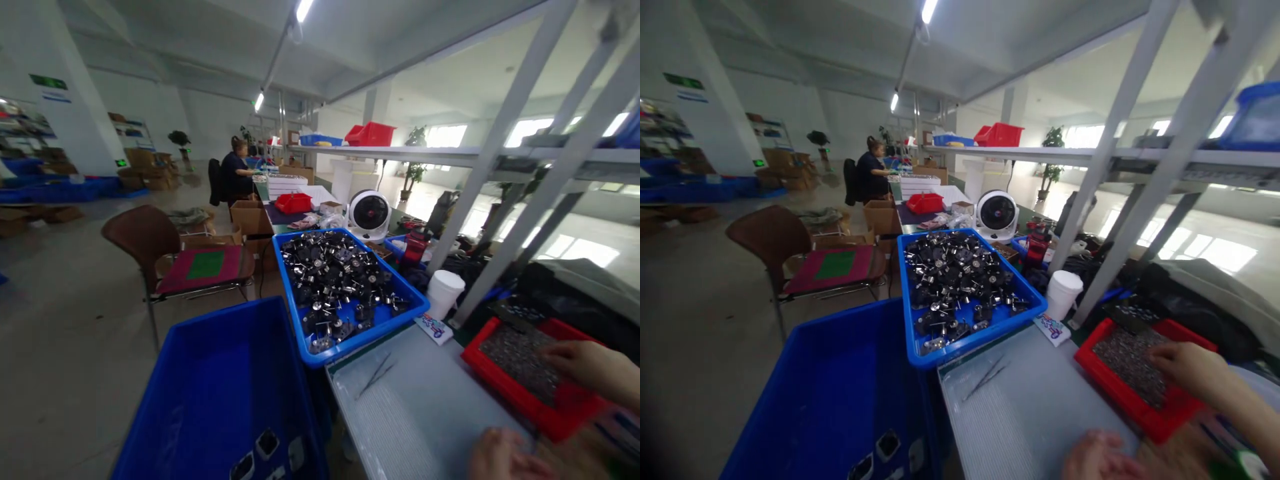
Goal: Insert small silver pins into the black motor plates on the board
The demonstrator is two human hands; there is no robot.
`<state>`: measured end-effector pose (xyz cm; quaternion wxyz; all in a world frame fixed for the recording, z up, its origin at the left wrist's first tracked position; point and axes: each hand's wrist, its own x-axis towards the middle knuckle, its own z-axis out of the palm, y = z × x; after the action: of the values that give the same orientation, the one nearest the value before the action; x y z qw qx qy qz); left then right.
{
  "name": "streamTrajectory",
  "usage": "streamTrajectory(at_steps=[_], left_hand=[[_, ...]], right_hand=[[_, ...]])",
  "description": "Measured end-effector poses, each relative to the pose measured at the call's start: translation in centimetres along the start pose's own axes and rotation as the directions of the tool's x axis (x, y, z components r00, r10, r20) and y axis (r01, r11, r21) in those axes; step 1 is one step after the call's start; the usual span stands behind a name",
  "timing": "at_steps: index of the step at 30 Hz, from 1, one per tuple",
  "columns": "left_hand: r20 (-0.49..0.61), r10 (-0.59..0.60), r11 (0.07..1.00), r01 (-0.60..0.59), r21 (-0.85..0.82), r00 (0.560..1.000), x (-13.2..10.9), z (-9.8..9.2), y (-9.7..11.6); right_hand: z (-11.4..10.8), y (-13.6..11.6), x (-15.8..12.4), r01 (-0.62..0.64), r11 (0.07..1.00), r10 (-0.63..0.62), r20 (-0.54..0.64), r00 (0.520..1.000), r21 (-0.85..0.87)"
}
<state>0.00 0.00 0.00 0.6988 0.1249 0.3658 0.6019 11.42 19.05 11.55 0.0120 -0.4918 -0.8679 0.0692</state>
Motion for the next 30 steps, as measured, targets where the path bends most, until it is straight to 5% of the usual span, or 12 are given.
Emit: streamTrajectory(at_steps=[2, 5, 10, 20, 30], left_hand=[[-0.023, -0.126, 0.968, 0.118, -0.223, 0.992, -0.5, 0.5, 1.1], [0.096, -0.185, 0.832, 0.208, -0.514, 0.978, -2.6, 1.0, 2.9], [0.18, -0.209, 0.81, 0.274, -0.518, 0.961, -6.7, 0.1, 3.7], [0.099, -0.454, 0.837, 0.462, -0.294, 0.885, -13.6, -4.0, 1.6], [0.191, -0.573, 0.8, 0.595, -0.083, 0.797, -17.1, -3.7, -0.2]], right_hand=[[-0.4, -2.5, -2.9, 0.028, 0.997, -0.032, 0.061, 0.998, 0.068], [1.4, -8.1, -8.6, 0.147, 0.977, -0.163, 0.089, 0.983, 0.155], [6.4, -15.2, -16.5, 0.334, 0.937, -0.325, -0.096, 0.941, 0.105], [9.7, -18.0, -25.4, 0.317, 0.946, -0.303, -0.526, 0.795, -0.065], [9.1, -17.3, -31.7, 0.234, 0.968, -0.166, -0.483, 0.86, 0.085]])
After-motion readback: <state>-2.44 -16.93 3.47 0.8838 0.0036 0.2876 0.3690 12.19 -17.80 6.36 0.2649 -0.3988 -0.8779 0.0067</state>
